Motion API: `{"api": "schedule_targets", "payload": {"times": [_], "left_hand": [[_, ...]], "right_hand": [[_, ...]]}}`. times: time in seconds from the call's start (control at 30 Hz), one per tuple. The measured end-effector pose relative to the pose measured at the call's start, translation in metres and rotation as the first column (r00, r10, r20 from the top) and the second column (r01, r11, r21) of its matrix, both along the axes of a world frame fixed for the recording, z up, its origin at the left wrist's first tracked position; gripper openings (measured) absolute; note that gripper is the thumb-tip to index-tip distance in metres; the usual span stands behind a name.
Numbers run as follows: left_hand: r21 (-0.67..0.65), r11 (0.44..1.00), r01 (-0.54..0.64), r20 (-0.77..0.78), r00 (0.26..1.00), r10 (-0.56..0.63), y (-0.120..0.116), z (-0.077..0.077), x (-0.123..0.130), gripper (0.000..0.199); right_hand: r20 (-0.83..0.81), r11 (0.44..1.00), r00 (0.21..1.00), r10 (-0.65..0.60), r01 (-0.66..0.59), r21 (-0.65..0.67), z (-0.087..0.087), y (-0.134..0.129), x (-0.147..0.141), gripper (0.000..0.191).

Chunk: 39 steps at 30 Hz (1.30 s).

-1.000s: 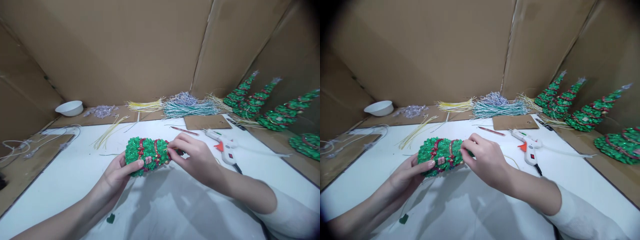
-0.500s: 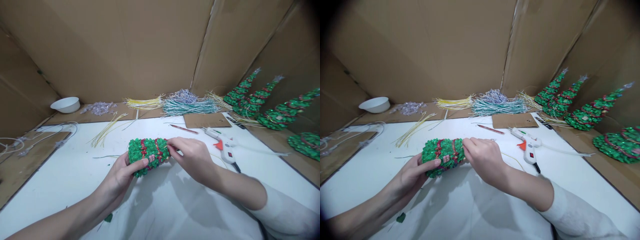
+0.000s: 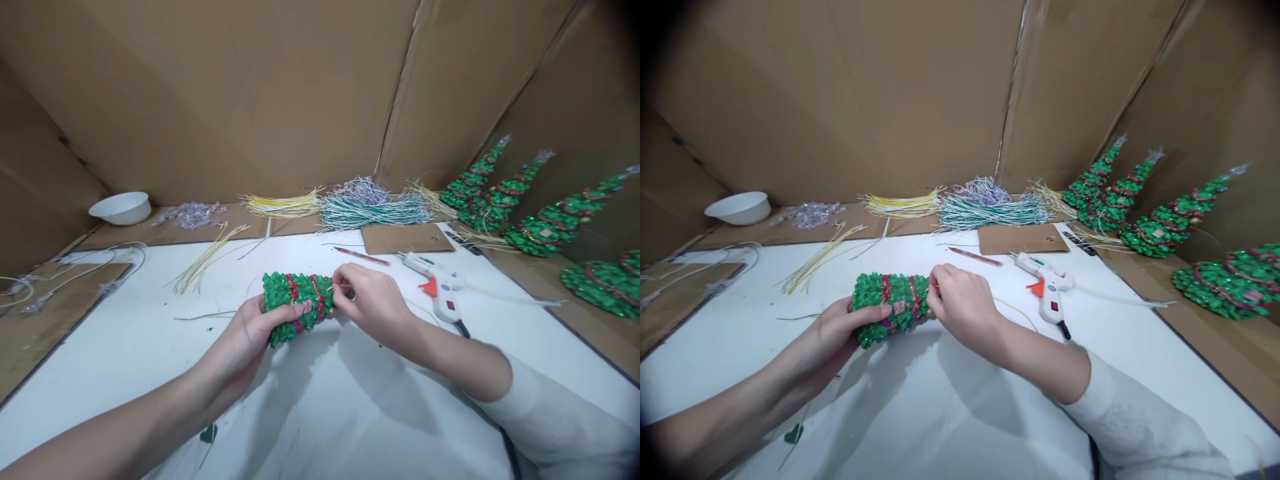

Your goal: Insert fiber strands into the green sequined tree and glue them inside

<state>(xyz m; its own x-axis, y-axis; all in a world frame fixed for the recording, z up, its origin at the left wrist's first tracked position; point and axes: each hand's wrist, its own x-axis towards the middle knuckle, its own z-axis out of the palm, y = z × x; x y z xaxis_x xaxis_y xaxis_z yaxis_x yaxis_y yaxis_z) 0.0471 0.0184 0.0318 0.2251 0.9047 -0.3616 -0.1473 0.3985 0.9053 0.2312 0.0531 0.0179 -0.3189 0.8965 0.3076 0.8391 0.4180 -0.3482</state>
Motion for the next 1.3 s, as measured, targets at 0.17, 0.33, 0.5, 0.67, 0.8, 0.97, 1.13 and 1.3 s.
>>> {"api": "schedule_targets", "payload": {"times": [0.17, 0.33, 0.5, 0.67, 0.8, 0.97, 1.13, 1.3], "left_hand": [[-0.014, 0.999, 0.035, 0.017, 0.999, -0.035, 0.008, 0.000, 0.003, 0.040], [-0.030, 1.000, 0.008, 0.008, 1.000, -0.008, 0.013, 0.000, 0.005, 0.042], [-0.047, 0.998, 0.041, 0.001, 0.999, -0.041, 0.018, 0.003, 0.004, 0.041], [-0.101, 0.992, 0.076, 0.037, 0.997, -0.072, 0.028, 0.002, -0.001, 0.033], [-0.149, 0.986, 0.075, 0.103, 0.993, -0.060, 0.035, -0.002, -0.004, 0.032], [-0.177, 0.978, 0.105, 0.200, 0.977, -0.069, 0.041, -0.009, -0.006, 0.027], [-0.167, 0.976, 0.143, 0.276, 0.957, -0.092, 0.042, -0.012, -0.006, 0.024], [-0.177, 0.975, 0.138, 0.291, 0.953, -0.083, 0.041, -0.011, -0.004, 0.023]], "right_hand": [[-0.002, 0.999, 1.000, -0.016, 0.016, -0.046, -0.001, 0.003, 0.002, 0.007], [0.002, 0.996, 1.000, 0.001, -0.001, -0.092, 0.000, 0.006, 0.004, 0.009], [-0.001, 0.998, 1.000, 0.018, -0.018, -0.065, -0.003, 0.011, 0.005, 0.009], [0.032, 0.999, 0.999, 0.043, -0.043, 0.001, -0.006, 0.014, 0.005, 0.011], [0.093, 0.996, 0.992, 0.082, -0.085, 0.023, -0.005, 0.015, 0.004, 0.014], [0.168, 0.989, 0.976, 0.135, -0.144, 0.042, -0.001, 0.015, 0.007, 0.016], [0.247, 0.988, 0.959, 0.137, -0.150, 0.037, -0.003, 0.016, 0.005, 0.017], [0.274, 0.988, 0.952, 0.135, -0.151, 0.040, -0.006, 0.013, 0.001, 0.015]]}}
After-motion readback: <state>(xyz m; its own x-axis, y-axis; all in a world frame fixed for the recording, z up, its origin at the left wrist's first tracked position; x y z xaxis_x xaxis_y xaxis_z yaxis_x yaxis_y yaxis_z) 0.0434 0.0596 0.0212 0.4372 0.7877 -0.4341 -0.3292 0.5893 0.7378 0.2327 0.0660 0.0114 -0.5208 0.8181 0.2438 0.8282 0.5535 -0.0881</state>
